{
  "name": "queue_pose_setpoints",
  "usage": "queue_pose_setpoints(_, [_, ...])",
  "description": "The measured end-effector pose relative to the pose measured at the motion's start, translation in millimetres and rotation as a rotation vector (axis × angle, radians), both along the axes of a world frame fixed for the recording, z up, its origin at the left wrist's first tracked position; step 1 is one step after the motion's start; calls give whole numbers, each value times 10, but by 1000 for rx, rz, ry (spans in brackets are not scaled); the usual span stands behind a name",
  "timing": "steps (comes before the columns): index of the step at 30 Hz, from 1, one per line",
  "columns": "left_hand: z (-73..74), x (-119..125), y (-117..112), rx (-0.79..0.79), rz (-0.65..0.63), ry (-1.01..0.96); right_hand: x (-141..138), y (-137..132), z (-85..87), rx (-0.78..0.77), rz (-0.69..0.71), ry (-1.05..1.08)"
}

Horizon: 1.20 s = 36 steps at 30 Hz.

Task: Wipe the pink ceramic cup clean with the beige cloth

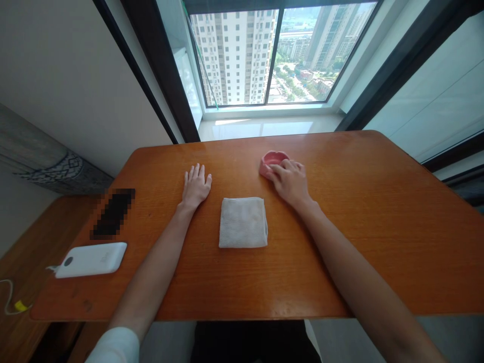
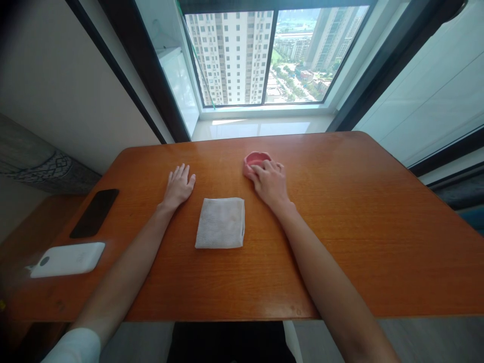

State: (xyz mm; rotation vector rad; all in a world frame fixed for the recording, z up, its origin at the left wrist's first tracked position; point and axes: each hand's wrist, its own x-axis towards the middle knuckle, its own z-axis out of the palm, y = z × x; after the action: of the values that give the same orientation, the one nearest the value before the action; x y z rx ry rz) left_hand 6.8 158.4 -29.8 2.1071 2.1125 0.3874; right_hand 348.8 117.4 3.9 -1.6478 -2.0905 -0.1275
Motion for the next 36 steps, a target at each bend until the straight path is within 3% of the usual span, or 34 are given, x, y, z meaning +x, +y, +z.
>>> queue_pose_setpoints(5, [16, 9, -6, 2, -1, 2, 1088, 124, -128, 53, -480, 37])
queue_pose_setpoints(8, [-6, 0, 2, 13, -2, 4, 1590, 110, -205, 81, -635, 67])
queue_pose_setpoints(11, [-29, -12, 15, 22, -7, -4, 1690, 104, -149, 64, -633, 106])
queue_pose_setpoints(13, [-39, -15, 21, 28, -5, -1, 1439, 69, -27, 136, -693, 123])
queue_pose_setpoints(15, [-44, -15, 24, 33, -2, 6, 931, -65, 107, 199, -539, 77])
queue_pose_setpoints(17, [-47, -13, 23, 40, -2, 8, 249, -347, 178, 145, -242, 40])
queue_pose_setpoints(20, [-46, -12, 19, 51, -5, 6, -721, -933, 93, -53, 270, -66])
queue_pose_setpoints(22, [-41, -10, 15, 50, -3, 12, -1061, -1231, -39, -157, 539, -112])
queue_pose_setpoints(23, [-36, -9, 14, 45, -3, 14, -1096, -1305, -104, -183, 574, -121])
queue_pose_setpoints(26, [-24, -4, 10, 18, -8, 7, -678, -1233, -228, -250, 443, -127])
queue_pose_setpoints(30, [-21, 5, 6, 10, -6, 1, 587, -955, -258, -310, -32, -146])
queue_pose_setpoints(33, [-21, 11, 1, 14, -5, -2, 1502, -945, -295, -365, -320, -109])
queue_pose_setpoints(36, [-14, 19, -4, 12, -2, -4, 2031, -1050, -332, -346, -539, -41])
